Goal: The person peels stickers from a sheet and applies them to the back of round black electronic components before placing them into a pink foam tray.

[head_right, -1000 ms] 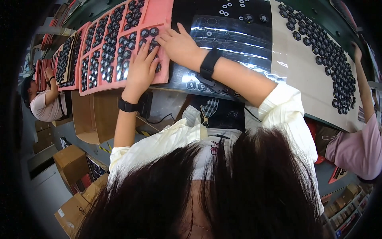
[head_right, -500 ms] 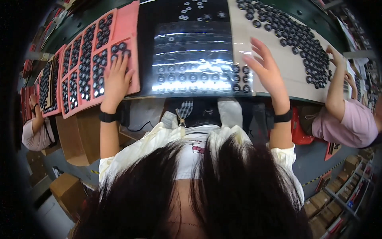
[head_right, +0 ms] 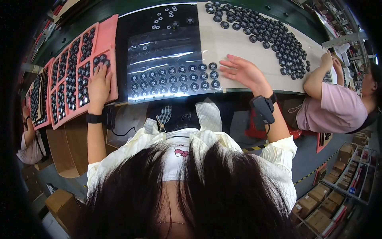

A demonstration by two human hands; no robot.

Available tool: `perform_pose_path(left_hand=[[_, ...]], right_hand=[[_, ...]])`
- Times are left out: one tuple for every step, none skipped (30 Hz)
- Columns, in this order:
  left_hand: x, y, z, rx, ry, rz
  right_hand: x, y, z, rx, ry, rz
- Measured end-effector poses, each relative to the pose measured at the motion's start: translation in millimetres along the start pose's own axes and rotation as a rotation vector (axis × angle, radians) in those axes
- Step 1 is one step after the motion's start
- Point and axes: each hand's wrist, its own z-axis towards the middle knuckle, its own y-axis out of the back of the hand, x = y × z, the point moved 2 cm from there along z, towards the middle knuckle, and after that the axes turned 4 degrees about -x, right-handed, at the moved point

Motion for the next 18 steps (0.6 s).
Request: perform_pose_path(left_hand=[[3,-1,-1,0.008,-0.003,-0.022],[6,-2,0,0.014,0.006,-0.01],[5,-4,3,-0.012,-0.003,0.018],[4,-5,4,-0.036,-0.013,0.046],[3,-4,0,-0.06,-0.023,0.074],[2,-2,-4,-0.047,-0.015,0.086],[-1,5,-8,-0.139,-0.054,0.16],[-5,12,-7,-0.238,-0.104,0.228],[-11,18,-8,-0.338,-0.155,0.295],[-19,22,-14,-0.332,-0.16,0.298],[-28,30,-25,-0.33,-0.106,-0.039],[-39,39,-36,-0.321,-0.056,-0.39],[-48,43,-49,-0.059,0.088,-0.549],[-53,46,-63,0.21,0.229,-0.698],[-52,43,-76,0.336,0.302,-0.732],[-50,35,-91,0.456,0.383,-0.755],[-50,26,-102,0.451,0.368,-0.755],[-51,9,-114,0.55,0.42,-1.226]], right_hand=[[-1,2,9,0.012,-0.008,0.003],[-2,4,18,0.067,-0.02,-0.023],[-2,2,24,0.121,-0.034,-0.051],[-6,-2,27,0.176,-0.047,-0.077],[-11,-8,28,0.187,-0.06,-0.073],[-11,-26,27,0.137,-0.051,-0.288],[-10,-44,24,0.088,-0.04,-0.504],[-10,-52,23,0.027,-0.018,-0.718],[-13,-51,26,0.029,-0.022,-0.711],[-16,-46,30,0.032,-0.02,-0.644],[-20,-38,33,0.033,-0.017,-0.571],[-19,-30,29,0.018,-0.01,-0.501],[-20,-22,25,0.009,-0.012,-0.493],[-21,-13,17,-0.01,-0.023,-0.365],[-21,-6,4,-0.032,-0.025,-0.238],[-20,-1,-7,-0.04,-0.024,-0.112],[-19,5,-16,-0.046,-0.01,-0.108],[-22,9,-23,0.012,-0.046,-0.119]])
